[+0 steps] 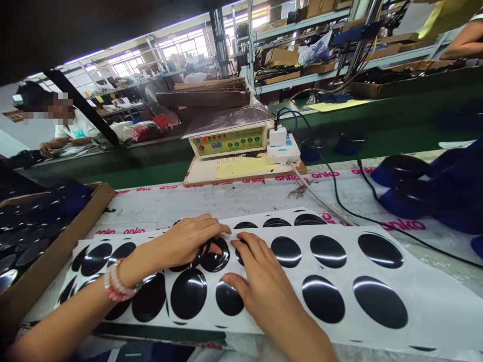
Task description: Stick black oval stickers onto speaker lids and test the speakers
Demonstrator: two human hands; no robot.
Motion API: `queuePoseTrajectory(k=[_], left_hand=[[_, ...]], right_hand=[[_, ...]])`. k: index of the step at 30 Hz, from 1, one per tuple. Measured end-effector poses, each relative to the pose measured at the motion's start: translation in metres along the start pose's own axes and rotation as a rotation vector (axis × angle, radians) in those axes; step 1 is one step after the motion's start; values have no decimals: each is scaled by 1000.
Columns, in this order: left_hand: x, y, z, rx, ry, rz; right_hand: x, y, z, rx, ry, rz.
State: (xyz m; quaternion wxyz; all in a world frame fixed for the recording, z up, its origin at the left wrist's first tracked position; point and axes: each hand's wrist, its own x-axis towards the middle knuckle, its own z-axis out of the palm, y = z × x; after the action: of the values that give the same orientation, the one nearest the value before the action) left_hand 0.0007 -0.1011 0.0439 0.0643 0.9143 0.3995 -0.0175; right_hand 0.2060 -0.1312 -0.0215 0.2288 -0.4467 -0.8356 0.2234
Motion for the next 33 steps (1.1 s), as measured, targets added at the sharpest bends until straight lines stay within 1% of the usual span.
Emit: queuePoseTrajectory(k=[3, 6, 11, 14, 18, 21, 25, 29, 33], left_hand=[[-2, 1, 2, 12, -10, 3], [1, 1, 3, 8, -16, -5], [9, 0, -3, -11, -40, 32], [7, 3, -2, -1, -11, 23], [-1, 6, 6, 18, 31, 1], [-4, 7, 12, 24, 39, -8], [-4, 9, 12, 42, 41, -8], [-4, 10, 11, 83, 58, 22], [-8, 7, 14, 28, 123, 77]], right_hand=[[0, 0, 0, 3, -20, 24], [0, -3, -1, 5, -64, 44], [0, -6, -4, 2, -97, 33], [1, -6, -4, -7, -86, 24], [0, -6, -3, -12, -80, 11], [-2, -5, -2, -9, -78, 9], [-4, -5, -3, -5, -76, 8], [-4, -6, -4, 3, -82, 14], [-2, -8, -4, 4, -81, 24]])
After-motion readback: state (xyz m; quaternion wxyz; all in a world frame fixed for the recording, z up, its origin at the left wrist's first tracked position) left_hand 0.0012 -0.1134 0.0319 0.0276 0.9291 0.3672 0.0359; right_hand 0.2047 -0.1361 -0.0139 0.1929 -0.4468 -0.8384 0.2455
